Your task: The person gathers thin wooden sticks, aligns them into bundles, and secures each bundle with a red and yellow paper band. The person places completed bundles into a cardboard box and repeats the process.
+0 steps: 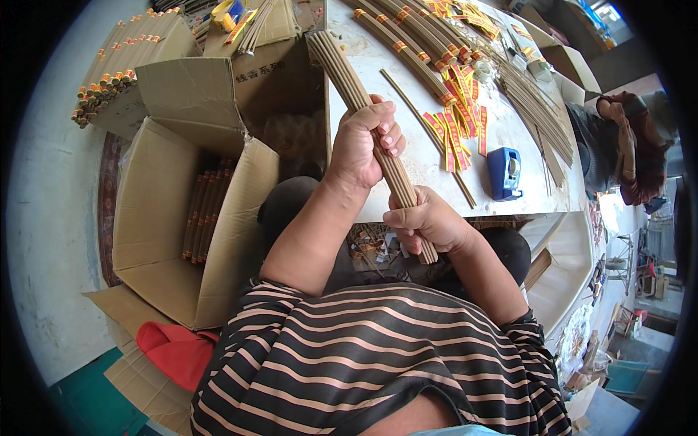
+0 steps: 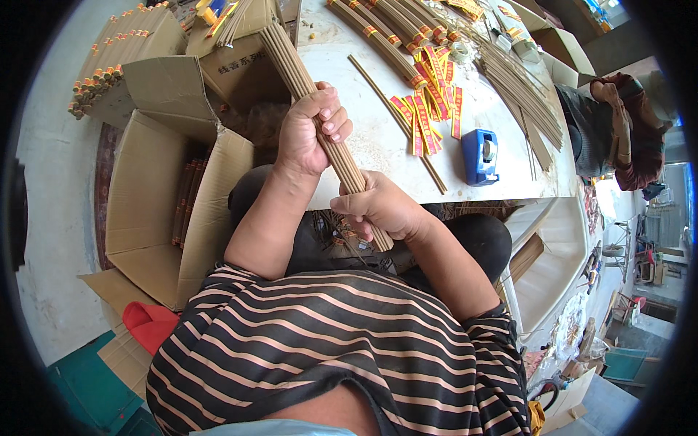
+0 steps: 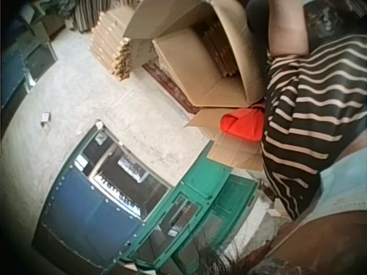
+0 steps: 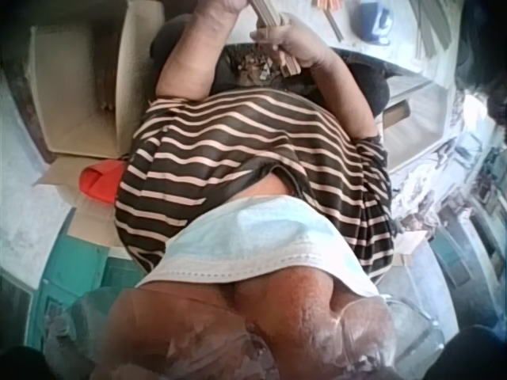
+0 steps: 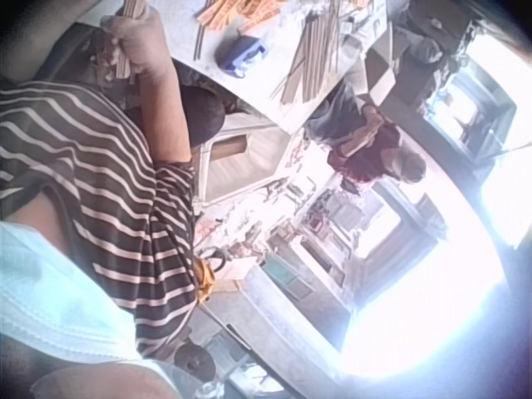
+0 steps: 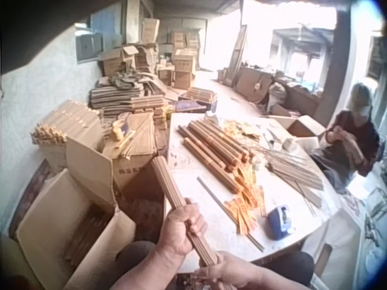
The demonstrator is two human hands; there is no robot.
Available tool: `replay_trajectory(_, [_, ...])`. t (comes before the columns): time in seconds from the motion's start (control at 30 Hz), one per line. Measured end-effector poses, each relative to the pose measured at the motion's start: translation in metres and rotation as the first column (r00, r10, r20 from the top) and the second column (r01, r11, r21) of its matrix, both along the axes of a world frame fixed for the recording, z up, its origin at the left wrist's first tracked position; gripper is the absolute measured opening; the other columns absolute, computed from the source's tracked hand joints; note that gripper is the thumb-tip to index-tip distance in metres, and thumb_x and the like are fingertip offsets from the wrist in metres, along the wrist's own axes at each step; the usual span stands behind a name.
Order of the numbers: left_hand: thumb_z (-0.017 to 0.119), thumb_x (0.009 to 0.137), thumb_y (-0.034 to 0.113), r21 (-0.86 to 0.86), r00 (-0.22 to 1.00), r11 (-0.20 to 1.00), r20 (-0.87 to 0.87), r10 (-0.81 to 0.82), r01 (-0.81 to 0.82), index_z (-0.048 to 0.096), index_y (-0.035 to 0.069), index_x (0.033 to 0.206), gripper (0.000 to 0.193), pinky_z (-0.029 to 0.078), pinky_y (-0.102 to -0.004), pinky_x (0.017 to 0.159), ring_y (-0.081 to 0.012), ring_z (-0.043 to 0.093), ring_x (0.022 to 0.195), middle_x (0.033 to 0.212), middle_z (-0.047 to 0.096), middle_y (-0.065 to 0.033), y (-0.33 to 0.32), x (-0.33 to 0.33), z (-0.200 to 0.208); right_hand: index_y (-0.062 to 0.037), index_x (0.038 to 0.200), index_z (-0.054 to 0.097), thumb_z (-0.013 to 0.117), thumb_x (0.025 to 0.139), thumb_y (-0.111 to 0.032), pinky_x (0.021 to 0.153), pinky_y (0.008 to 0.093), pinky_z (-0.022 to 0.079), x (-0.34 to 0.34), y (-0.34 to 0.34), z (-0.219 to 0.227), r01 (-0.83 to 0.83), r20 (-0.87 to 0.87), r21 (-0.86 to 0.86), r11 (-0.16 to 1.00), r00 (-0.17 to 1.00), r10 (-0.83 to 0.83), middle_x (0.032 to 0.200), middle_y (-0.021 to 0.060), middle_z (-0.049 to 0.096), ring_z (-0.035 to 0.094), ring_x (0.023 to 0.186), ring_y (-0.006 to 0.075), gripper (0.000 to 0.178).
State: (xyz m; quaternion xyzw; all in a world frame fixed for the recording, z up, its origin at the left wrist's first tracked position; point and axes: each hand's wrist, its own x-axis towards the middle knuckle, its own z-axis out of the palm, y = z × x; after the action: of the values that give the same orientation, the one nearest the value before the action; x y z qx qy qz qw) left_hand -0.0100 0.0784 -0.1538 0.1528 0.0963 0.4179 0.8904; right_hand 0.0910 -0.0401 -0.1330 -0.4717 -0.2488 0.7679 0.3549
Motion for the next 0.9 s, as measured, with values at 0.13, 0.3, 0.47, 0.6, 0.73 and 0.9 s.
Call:
replay_trajectory(0.13, [0.061, 0.080, 0.009, -0.012, 0.988, 0.996, -0.132, 0.085, -0.087, 0.049, 0.013, 0.079, 0.013, 0.037, -0.0235, 0.045, -0.0082, 0.042, 0.047, 0.057, 0.044, 0.0033, -0.001, 0.002, 0.002, -0.0040, 0.075, 0.045, 0.061, 0.078, -0.008, 0.033, 0.0248, 0.035, -0.007, 0.004, 0.006, -0.012, 0.426, 0.059, 0.998, 0.905, -0.014, 0.052, 0.0030, 0.047, 0.044, 0.036, 0.0104, 0.017])
replay_trajectory(0.3, [0.062, 0.082, 0.012, -0.004, 0.952, 0.989, -0.271, 0.142, -0.149, 0.048, 0.014, 0.077, 0.015, 0.038, -0.0243, 0.047, -0.0092, 0.043, 0.048, 0.058, 0.045, 0.0029, -0.009, 0.009, -0.002, -0.0035, 0.081, 0.045, 0.062, 0.078, -0.010, 0.035, 0.0242, 0.035, -0.007, 0.004, -0.013, -0.088, 0.791, 0.221, 0.971, 0.599, -0.125, 0.055, 0.0026, 0.048, 0.045, 0.039, 0.0086, 0.018])
replay_trajectory(0.47, [0.059, 0.082, 0.010, 0.004, 0.973, 0.994, -0.204, 0.108, -0.110, 0.048, 0.013, 0.077, 0.013, 0.035, -0.0234, 0.044, -0.0081, 0.040, 0.046, 0.057, 0.042, 0.0034, -0.007, 0.002, 0.003, -0.0026, 0.080, 0.048, 0.063, 0.078, -0.009, 0.036, 0.0231, 0.036, -0.007, 0.006, -0.003, -0.016, 0.591, 0.151, 0.988, 0.803, -0.077, 0.055, 0.0045, 0.051, 0.047, 0.039, 0.0092, 0.017])
replay_trajectory(0.6, [0.058, 0.082, 0.009, 0.032, 1.000, 0.999, -0.016, -0.013, 0.013, 0.048, 0.012, 0.077, 0.012, 0.033, -0.0221, 0.042, -0.0070, 0.039, 0.045, 0.056, 0.041, 0.0037, -0.003, -0.001, 0.004, -0.0011, 0.078, 0.048, 0.062, 0.079, -0.009, 0.035, 0.0247, 0.037, 0.005, 0.004, 0.000, -0.045, 0.098, 0.010, 0.999, 0.994, 0.044, 0.052, 0.0043, 0.050, 0.047, 0.036, 0.0120, 0.016])
replay_trajectory(0.73, [0.059, 0.082, 0.012, 0.069, 0.997, 0.997, 0.061, -0.041, 0.037, 0.048, 0.012, 0.077, 0.012, 0.034, -0.0221, 0.042, -0.0071, 0.040, 0.046, 0.057, 0.043, 0.0035, -0.002, 0.000, 0.000, -0.0017, 0.079, 0.048, 0.061, 0.079, -0.008, 0.033, 0.0238, 0.034, 0.000, 0.003, 0.009, -0.051, 0.248, 0.055, 0.997, 0.968, 0.036, 0.050, 0.0028, 0.049, 0.044, 0.034, 0.0104, 0.015])
replay_trajectory(0.9, [0.062, 0.082, 0.016, 0.043, 0.997, 0.998, -0.060, 0.047, -0.044, 0.048, 0.012, 0.073, 0.018, 0.039, -0.0240, 0.048, -0.0092, 0.045, 0.051, 0.060, 0.047, 0.0022, -0.005, 0.005, 0.002, 0.0016, 0.080, 0.049, 0.061, 0.080, -0.013, 0.041, 0.0301, 0.040, -0.006, 0.005, 0.008, -0.066, 0.636, 0.148, 0.987, 0.771, -0.044, 0.054, 0.0086, 0.052, 0.051, 0.044, 0.0167, 0.019])
